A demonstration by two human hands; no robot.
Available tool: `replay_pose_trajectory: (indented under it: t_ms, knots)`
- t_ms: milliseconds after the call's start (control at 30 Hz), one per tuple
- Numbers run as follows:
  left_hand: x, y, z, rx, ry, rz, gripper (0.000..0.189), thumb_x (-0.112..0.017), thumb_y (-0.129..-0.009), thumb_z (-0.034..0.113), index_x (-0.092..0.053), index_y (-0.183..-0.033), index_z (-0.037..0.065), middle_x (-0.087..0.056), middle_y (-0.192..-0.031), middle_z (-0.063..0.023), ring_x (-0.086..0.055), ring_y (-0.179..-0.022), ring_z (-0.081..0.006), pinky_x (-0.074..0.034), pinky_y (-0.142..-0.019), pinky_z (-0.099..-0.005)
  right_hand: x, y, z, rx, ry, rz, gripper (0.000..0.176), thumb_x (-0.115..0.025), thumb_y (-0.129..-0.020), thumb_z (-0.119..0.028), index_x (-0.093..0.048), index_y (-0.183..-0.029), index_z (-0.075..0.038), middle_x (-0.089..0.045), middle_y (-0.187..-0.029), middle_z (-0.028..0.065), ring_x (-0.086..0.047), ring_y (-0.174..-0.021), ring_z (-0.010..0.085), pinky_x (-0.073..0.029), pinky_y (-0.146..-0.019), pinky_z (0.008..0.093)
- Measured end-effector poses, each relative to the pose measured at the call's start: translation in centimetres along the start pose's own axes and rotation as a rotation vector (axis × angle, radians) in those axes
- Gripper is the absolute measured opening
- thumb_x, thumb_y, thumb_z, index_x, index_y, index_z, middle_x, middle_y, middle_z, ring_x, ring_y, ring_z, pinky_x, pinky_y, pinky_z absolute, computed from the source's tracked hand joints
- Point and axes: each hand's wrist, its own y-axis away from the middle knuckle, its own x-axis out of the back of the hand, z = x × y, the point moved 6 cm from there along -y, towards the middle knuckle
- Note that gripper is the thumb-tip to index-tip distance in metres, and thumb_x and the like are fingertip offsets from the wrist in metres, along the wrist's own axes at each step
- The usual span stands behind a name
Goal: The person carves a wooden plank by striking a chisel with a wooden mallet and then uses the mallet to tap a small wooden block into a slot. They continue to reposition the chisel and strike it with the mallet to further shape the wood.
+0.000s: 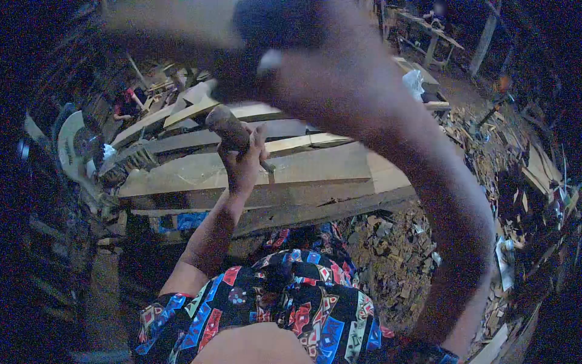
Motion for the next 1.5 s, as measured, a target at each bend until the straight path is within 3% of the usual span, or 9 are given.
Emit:
replay_pose_trajectory:
  t_ms: [267,300,500,633,767,867,900,1067,1500]
  knots:
    - [0.1,-0.1,-0.3,0.081,-0.006,0.122,0.015,-0.065,-0.078,0.009,-0.053,-0.07,0.004,-0.053,-0.055,0.0023,-0.051,-0.047,-0.0052,-0.041,-0.046,-0.0211,-2.7,1.3,2.9,-0.166,0.747,-0.391,0.035,-0.069,-0.06,-0.001,-0.054,-0.091,0.0,-0.059,-0.088,0.0068,-0.056,-0.077,0.0137,-0.046,-0.067,0.0306]
    - [0.0,-0.1,-0.4,0.08,-0.03,0.085,0.011,-0.063,-0.078,0.008,-0.054,-0.075,0.004,-0.054,-0.058,0.0008,-0.051,-0.048,-0.0068,-0.042,-0.046,-0.0221,-1.2,1.1,1.5,0.074,0.713,-0.028,0.037,-0.073,-0.054,-0.026,-0.06,-0.079,-0.003,-0.059,-0.07,0.0148,-0.059,-0.065,0.0328,-0.046,-0.06,0.0376]
    - [-0.3,-0.3,1.2,0.023,-0.094,0.084,0.014,-0.062,-0.079,0.005,-0.053,-0.069,0.005,-0.052,-0.053,0.0016,-0.05,-0.046,-0.0048,-0.042,-0.046,-0.0202,-1.8,1.8,1.4,0.197,0.018,0.078,0.04,-0.072,-0.062,-0.009,-0.054,-0.097,-0.002,-0.061,-0.089,0.0088,-0.06,-0.078,0.0195,-0.048,-0.072,0.031]
    - [-0.2,-0.5,0.3,-0.028,-0.01,0.062,0.011,-0.061,-0.079,0.005,-0.053,-0.072,0.004,-0.053,-0.056,0.0007,-0.05,-0.048,-0.0056,-0.043,-0.047,-0.022,-2.1,1.3,2.7,0.096,0.674,-0.108,0.036,-0.067,-0.055,-0.022,-0.059,-0.086,-0.004,-0.06,-0.073,0.0169,-0.06,-0.071,0.0359,-0.049,-0.063,0.0421]
    - [-0.2,-0.2,0.0,0.003,-0.021,0.028,0.01,-0.063,-0.078,0.005,-0.053,-0.078,0.005,-0.054,-0.061,0.0,-0.05,-0.05,-0.0068,-0.043,-0.048,-0.023,0.0,1.1,-0.3,0.045,-0.169,0.075,0.035,-0.066,-0.063,-0.003,-0.056,-0.096,0.003,-0.061,-0.093,0.0107,-0.06,-0.089,0.0197,-0.051,-0.079,0.03]
    - [-0.2,-0.3,-0.6,0.015,-0.004,0.033,0.013,-0.065,-0.077,0.008,-0.054,-0.07,0.004,-0.055,-0.057,0.0012,-0.052,-0.053,-0.0042,-0.044,-0.051,-0.0214,-1.6,2.1,2.1,0.141,-0.016,0.142,0.034,-0.075,-0.058,-0.016,-0.058,-0.084,-0.003,-0.059,-0.069,0.0112,-0.059,-0.062,0.0211,-0.047,-0.06,0.0347]
    - [-0.1,-0.4,0.2,-0.041,-0.07,0.062,0.014,-0.066,-0.077,0.009,-0.054,-0.07,0.004,-0.055,-0.057,0.0008,-0.052,-0.052,-0.0045,-0.043,-0.05,-0.0214,-3.4,2.3,4.1,0.046,0.456,-0.107,0.034,-0.07,-0.058,-0.021,-0.059,-0.087,-0.006,-0.06,-0.071,0.0137,-0.061,-0.065,0.0296,-0.048,-0.061,0.0386]
    - [1.0,0.4,0.0,0.178,-0.28,0.054,0.018,-0.062,-0.081,0.013,-0.048,-0.074,0.005,-0.053,-0.062,-0.0042,-0.052,-0.054,-0.0109,-0.042,-0.047,-0.0254,-1.6,2.4,6.8,-0.007,0.161,0.043,0.041,-0.073,-0.055,-0.025,-0.059,-0.088,-0.005,-0.062,-0.074,0.0131,-0.062,-0.069,0.0258,-0.047,-0.064,0.0351]
    - [3.8,6.0,1.2,-0.198,-0.137,-0.107,0.019,-0.058,-0.084,0.017,-0.045,-0.088,0.005,-0.052,-0.073,-0.0073,-0.056,-0.067,-0.0175,-0.048,-0.067,-0.0312,-7.7,13.0,27.9,-0.528,-0.113,0.419,0.045,-0.073,-0.055,-0.037,-0.056,-0.08,-0.003,-0.06,-0.066,0.0114,-0.056,-0.056,0.0205,-0.044,-0.055,0.0331]
